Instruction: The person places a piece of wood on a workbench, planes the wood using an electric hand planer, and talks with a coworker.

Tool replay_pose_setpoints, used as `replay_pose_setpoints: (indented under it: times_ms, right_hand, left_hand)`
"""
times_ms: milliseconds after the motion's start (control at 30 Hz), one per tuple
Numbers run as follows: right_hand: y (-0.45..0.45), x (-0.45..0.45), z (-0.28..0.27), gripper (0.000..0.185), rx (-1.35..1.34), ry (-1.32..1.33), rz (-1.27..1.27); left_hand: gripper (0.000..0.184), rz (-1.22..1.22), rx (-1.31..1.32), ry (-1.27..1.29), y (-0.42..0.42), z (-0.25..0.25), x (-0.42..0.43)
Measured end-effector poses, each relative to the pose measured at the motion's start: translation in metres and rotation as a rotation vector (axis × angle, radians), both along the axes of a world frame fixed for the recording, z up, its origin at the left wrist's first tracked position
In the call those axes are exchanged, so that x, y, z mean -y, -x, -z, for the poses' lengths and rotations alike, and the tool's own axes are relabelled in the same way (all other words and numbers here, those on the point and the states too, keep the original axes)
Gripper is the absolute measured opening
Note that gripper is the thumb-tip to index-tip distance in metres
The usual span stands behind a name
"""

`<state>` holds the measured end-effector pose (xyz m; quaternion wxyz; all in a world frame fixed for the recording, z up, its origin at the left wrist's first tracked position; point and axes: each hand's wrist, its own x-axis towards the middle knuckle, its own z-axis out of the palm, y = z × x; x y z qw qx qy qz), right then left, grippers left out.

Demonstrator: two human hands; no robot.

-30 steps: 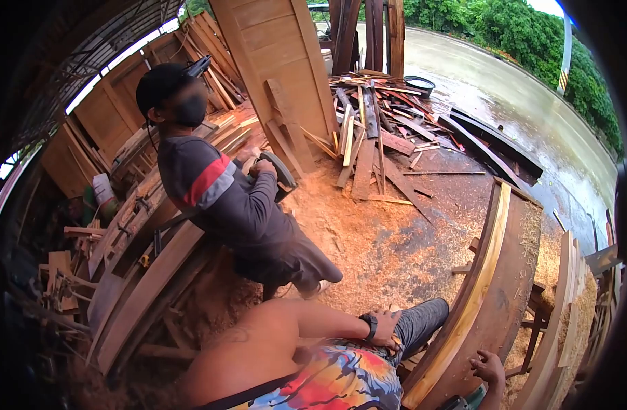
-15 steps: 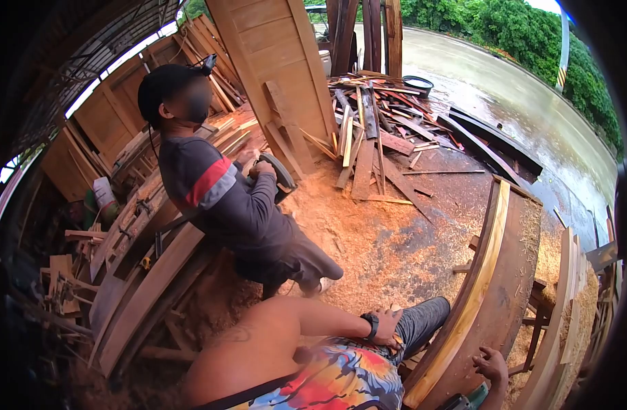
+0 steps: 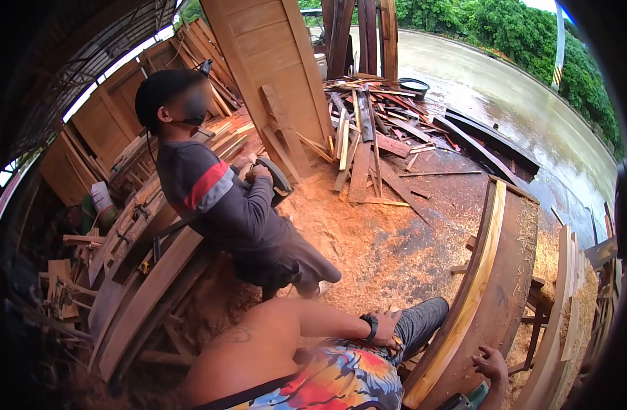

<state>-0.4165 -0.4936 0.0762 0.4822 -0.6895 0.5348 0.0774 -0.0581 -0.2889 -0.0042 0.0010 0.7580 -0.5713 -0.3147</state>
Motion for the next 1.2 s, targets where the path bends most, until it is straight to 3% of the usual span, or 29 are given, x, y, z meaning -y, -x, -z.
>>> replay_pose_setpoints:
  times_ms: [1200]
  right_hand:
    - [-0.006, -0.006, 0.005, 0.061, -0.008, 0.032, -0.033]
  left_hand:
    - [0.127, 0.036, 0.016, -0.016, -0.001, -0.005, 0.012]
